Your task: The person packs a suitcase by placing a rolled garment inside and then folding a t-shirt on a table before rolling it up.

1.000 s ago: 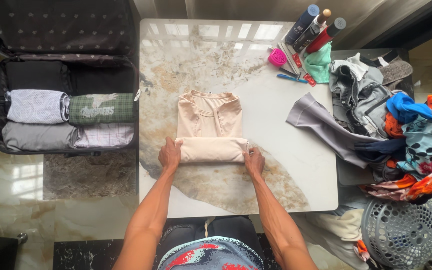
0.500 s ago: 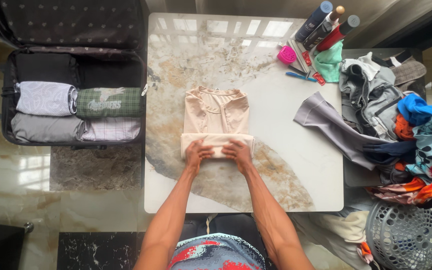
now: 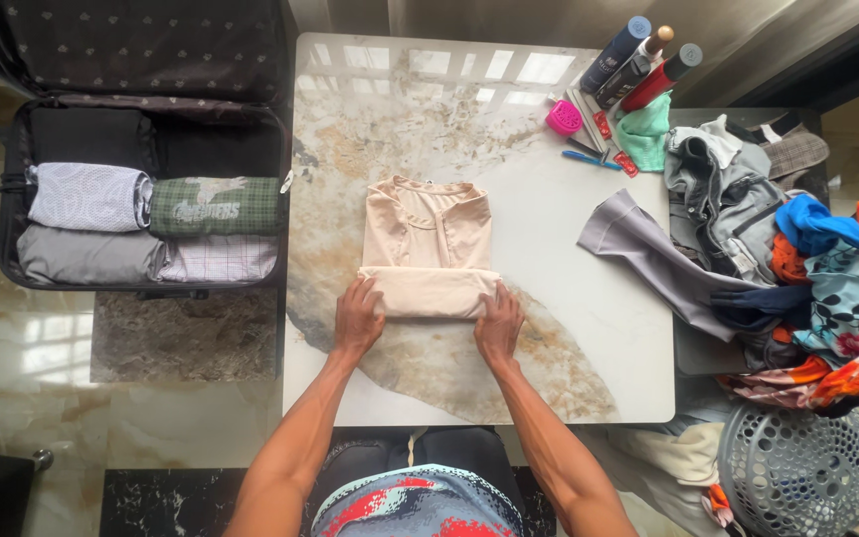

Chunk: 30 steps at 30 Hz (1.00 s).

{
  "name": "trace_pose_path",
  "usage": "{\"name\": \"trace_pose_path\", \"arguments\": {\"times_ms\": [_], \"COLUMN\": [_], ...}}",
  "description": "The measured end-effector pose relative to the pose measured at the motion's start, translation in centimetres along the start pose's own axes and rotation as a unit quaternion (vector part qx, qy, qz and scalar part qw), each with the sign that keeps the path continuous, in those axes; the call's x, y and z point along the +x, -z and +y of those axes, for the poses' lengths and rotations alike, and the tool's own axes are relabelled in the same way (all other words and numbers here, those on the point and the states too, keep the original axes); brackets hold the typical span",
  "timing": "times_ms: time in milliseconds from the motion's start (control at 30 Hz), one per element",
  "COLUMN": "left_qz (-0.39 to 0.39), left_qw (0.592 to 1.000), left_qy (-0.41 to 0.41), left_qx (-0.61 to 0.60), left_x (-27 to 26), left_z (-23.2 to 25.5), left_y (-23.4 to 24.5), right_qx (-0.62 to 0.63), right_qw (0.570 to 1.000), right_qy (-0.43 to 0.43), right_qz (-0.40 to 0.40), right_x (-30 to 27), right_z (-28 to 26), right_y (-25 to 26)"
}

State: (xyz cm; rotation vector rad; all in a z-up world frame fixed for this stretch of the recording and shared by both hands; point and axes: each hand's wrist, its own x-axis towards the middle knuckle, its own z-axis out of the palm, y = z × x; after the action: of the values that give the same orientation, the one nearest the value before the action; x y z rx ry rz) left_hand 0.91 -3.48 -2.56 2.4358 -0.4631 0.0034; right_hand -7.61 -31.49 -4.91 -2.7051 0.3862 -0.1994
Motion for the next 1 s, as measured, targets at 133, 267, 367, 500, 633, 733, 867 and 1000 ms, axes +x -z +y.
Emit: {"name": "trace_pose_path", "arguments": {"times_ms": [133, 267, 367, 500, 633, 733, 867, 1000], "left_qz": [-0.043, -0.036, -0.053, -0.045, -0.150, -0.212, -0.194, -0.136], "left_qw": [0.992, 0.992, 0.993, 0.993, 0.986, 0.975, 0.976, 0.981], "left_qy": [-0.049, -0.061, -0.050, -0.073, -0.066, -0.053, 0.030, 0.080], "left_qx": [0.110, 0.109, 0.097, 0.087, 0.038, 0.030, -0.094, -0.115], "left_x": [-0.4, -0.1, 0.2, 0.6, 0.2, 0.0, 0.6, 3.4], "left_z": [-0.5, -1.9, -2.1, -1.4, -1.3, -2.0, -4.2, -5.6], "left_y": [-1.1, -2.2, -1.7, 0.3, 2.5, 2.7, 1.1, -1.7], "right_qx": [-0.019, -0.020, -0.003, 0.042, 0.047, 0.088, 0.174, 0.369], "right_qw": [0.997, 0.998, 0.997, 0.995, 0.992, 0.985, 0.972, 0.895], "right_qy": [-0.037, -0.026, -0.043, -0.061, -0.054, -0.063, -0.103, -0.232], "right_qz": [-0.061, -0.050, -0.062, -0.066, -0.101, -0.137, -0.120, -0.090], "right_x": [-0.3, 0.3, 0.4, -0.4, -1.8, -2.5, -0.8, 2.9], "right_z": [0.2, 1.1, 1.3, 1.9, 3.7, 5.3, 5.7, 3.5], "right_y": [-0.6, -1.5, -1.2, -0.1, 0.9, 1.3, 0.7, 1.9]}}
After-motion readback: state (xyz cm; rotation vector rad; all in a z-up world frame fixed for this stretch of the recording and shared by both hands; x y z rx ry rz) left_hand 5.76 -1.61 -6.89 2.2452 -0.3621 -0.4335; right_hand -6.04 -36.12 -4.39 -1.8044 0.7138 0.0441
